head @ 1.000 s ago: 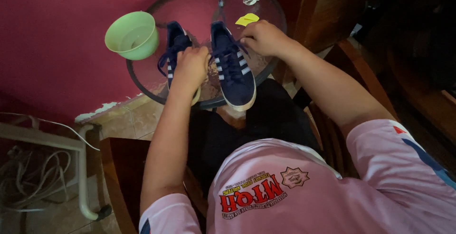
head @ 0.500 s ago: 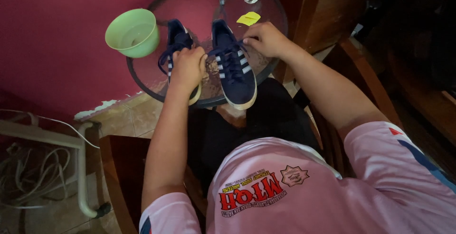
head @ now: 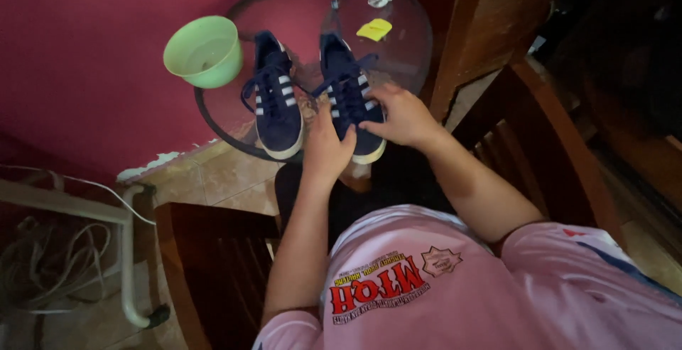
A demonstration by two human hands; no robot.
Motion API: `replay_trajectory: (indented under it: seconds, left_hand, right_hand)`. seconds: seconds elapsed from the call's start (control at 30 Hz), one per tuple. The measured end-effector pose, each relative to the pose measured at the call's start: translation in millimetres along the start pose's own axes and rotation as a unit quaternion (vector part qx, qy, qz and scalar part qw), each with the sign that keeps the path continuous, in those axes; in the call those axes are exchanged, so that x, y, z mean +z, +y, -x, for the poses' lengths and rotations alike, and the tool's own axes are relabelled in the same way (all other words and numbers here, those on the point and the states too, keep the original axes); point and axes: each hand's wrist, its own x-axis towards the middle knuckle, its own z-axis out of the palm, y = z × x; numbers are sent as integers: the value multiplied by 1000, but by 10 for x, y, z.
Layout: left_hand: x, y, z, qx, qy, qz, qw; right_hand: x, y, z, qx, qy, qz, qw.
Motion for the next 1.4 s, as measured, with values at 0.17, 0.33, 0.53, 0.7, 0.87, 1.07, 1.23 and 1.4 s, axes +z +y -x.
replay_trajectory:
  seconds: [0.17,0.33,0.53,0.7,0.87,1.07,1.23,1.4]
  left_hand:
    - [-46,92,59,-3,10,-11,1000]
    - [-59,82,24,1,-2,0,1000]
    - [12,-127,-291,-17,-17,-49,998]
    - [145,-316,-603,-83,-36,-76,993]
    - [53,-246,-616,-104,-65,-45,991]
    - [-171,26,-533,-97,-86,9,992]
    - [114,-250,-739,-100,-64,-104,987]
    - [191,-336,-774,-88,-72,-88,990]
  right_hand:
    - [240,174,51,17,22,107,994]
    - [155,142,43,35,54,80,995]
    - [-234,-367,-236,60,0,46,997]
    - [-122,-202,-467,102,-93,157,978]
    - [8,-158,-569,91,-101,167,977]
    - [-48,-238,-530,96,-112,145,978]
    - [-218,-525,-503,111,-123,186,968]
    - [-181,-383,-487,115,-114,132,978]
